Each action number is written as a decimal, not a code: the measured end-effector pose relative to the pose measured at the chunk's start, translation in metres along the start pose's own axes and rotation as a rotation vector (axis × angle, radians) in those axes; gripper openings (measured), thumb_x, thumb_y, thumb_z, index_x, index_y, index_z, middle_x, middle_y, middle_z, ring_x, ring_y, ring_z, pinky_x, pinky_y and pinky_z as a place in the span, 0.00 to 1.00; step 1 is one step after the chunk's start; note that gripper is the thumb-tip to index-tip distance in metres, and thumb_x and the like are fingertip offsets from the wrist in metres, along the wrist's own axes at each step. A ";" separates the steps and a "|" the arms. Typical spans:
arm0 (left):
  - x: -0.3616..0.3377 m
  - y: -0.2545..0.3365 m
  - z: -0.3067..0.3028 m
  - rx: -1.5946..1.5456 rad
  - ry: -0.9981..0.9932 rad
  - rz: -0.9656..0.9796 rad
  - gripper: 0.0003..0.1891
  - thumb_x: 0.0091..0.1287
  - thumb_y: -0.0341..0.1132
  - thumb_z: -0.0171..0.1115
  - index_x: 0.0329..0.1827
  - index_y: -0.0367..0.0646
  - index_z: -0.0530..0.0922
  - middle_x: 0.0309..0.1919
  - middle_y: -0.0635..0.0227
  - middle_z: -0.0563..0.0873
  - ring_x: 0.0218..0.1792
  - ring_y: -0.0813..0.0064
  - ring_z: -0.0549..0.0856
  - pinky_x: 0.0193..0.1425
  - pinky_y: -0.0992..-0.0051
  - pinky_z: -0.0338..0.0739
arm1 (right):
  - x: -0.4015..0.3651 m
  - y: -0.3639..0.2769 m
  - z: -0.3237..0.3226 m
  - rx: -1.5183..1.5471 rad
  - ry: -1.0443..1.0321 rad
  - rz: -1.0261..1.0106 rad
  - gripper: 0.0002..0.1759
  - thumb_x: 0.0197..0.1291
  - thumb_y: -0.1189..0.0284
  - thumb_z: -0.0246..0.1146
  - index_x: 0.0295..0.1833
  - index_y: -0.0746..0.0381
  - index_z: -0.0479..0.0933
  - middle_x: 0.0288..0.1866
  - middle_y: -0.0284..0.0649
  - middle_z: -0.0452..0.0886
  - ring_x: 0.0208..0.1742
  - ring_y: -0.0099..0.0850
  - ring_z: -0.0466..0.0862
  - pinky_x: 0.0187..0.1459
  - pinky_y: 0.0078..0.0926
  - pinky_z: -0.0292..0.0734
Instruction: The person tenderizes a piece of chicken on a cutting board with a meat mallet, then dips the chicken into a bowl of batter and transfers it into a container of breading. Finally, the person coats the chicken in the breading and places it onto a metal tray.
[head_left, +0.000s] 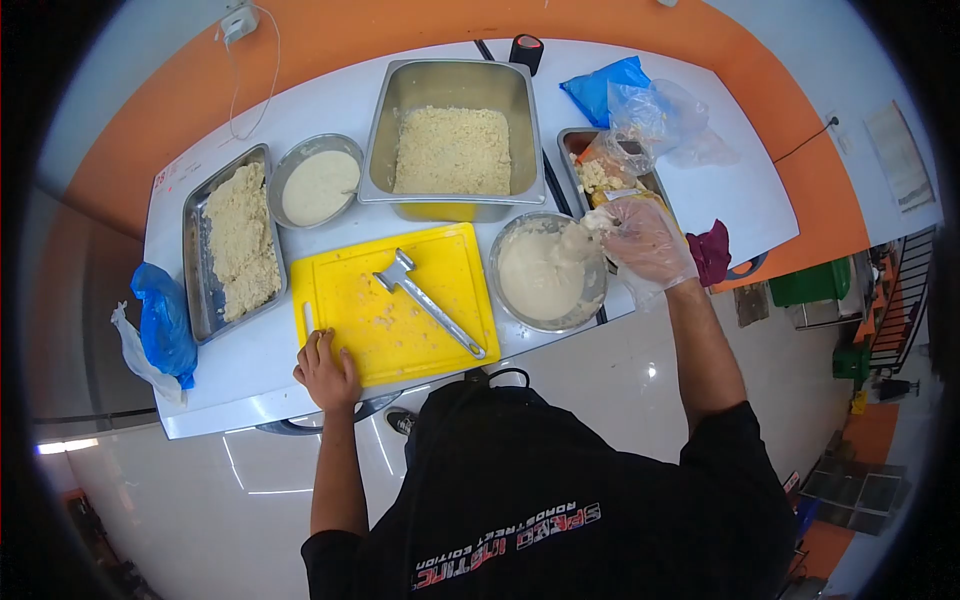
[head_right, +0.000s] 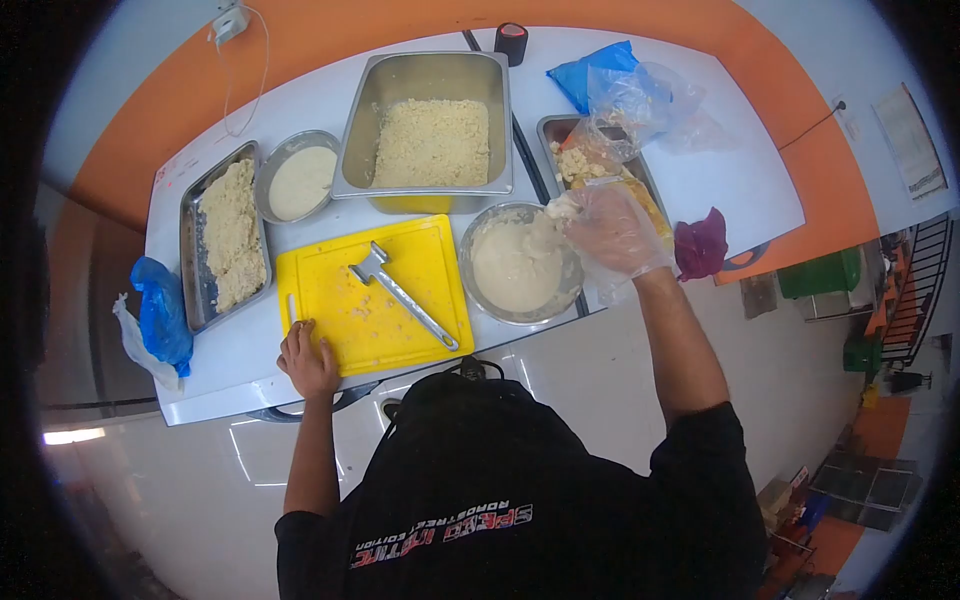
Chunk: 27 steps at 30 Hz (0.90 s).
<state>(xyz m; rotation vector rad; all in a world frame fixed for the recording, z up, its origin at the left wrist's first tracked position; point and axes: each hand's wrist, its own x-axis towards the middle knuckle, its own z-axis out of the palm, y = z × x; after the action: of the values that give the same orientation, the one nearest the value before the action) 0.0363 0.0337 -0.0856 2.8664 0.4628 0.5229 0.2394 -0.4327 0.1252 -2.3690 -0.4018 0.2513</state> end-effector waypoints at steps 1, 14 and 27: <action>0.000 0.000 0.000 0.000 0.003 -0.001 0.22 0.68 0.41 0.62 0.66 0.49 0.80 0.67 0.62 0.80 0.67 0.57 0.76 0.67 0.54 0.63 | 0.000 0.001 0.000 0.038 -0.007 0.019 0.10 0.60 0.78 0.63 0.43 0.69 0.86 0.34 0.31 0.84 0.37 0.20 0.78 0.42 0.26 0.77; -0.001 0.000 0.000 -0.016 0.007 0.001 0.22 0.68 0.40 0.62 0.66 0.49 0.80 0.66 0.61 0.81 0.67 0.57 0.76 0.67 0.54 0.63 | -0.009 -0.030 -0.022 0.095 0.060 -0.102 0.13 0.56 0.75 0.64 0.45 0.68 0.86 0.32 0.40 0.86 0.35 0.26 0.80 0.42 0.33 0.78; 0.000 0.001 -0.003 -0.016 0.004 0.000 0.22 0.67 0.40 0.62 0.65 0.49 0.80 0.66 0.61 0.81 0.67 0.57 0.76 0.67 0.53 0.63 | 0.003 0.007 0.009 -0.087 0.037 -0.045 0.15 0.55 0.67 0.68 0.45 0.64 0.88 0.36 0.57 0.86 0.39 0.53 0.86 0.45 0.44 0.80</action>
<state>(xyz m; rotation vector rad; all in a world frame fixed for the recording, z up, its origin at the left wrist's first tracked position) 0.0358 0.0329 -0.0822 2.8509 0.4566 0.5298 0.2414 -0.4312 0.1138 -2.4431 -0.4559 0.1716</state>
